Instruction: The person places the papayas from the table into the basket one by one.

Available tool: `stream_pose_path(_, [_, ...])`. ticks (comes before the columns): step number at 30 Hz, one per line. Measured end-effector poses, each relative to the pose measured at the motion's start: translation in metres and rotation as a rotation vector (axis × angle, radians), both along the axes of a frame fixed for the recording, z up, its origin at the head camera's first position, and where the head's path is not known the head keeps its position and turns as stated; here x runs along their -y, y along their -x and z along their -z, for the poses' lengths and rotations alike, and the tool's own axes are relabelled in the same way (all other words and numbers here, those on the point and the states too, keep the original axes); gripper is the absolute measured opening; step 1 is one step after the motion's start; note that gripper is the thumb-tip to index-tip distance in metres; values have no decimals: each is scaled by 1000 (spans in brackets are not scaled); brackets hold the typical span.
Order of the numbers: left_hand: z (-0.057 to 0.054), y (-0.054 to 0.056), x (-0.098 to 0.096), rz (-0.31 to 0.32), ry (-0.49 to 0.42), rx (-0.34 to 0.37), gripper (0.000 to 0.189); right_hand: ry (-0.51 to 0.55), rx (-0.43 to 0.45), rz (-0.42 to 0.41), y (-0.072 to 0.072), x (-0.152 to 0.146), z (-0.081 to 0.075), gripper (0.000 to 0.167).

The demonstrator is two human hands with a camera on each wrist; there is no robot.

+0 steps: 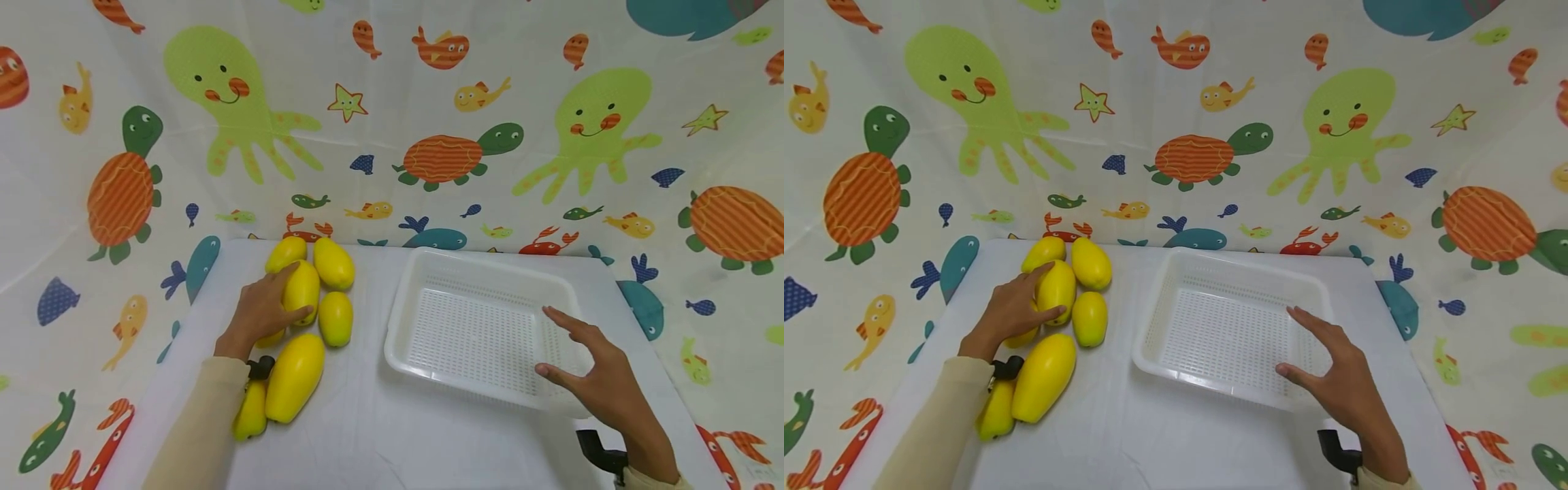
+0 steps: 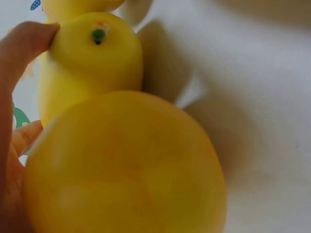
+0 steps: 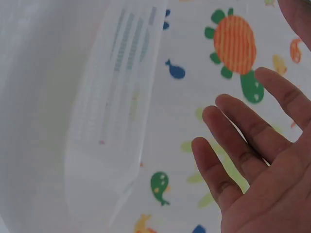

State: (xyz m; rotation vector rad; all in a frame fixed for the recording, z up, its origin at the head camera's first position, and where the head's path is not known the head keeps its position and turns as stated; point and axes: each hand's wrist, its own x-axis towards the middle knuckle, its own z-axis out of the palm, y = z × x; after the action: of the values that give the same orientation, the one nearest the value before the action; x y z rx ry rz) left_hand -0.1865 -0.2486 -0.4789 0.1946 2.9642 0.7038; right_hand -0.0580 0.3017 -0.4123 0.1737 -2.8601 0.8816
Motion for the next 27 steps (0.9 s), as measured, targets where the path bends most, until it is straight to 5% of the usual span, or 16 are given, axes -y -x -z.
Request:
stream_pose_path(9, [-2, 1, -2, 0, 40, 3, 102, 70, 93, 27, 12, -47, 7, 105])
stream_pose_path(27, [2, 7, -9, -24, 79, -35, 110, 177, 196, -7, 29, -90, 50, 105])
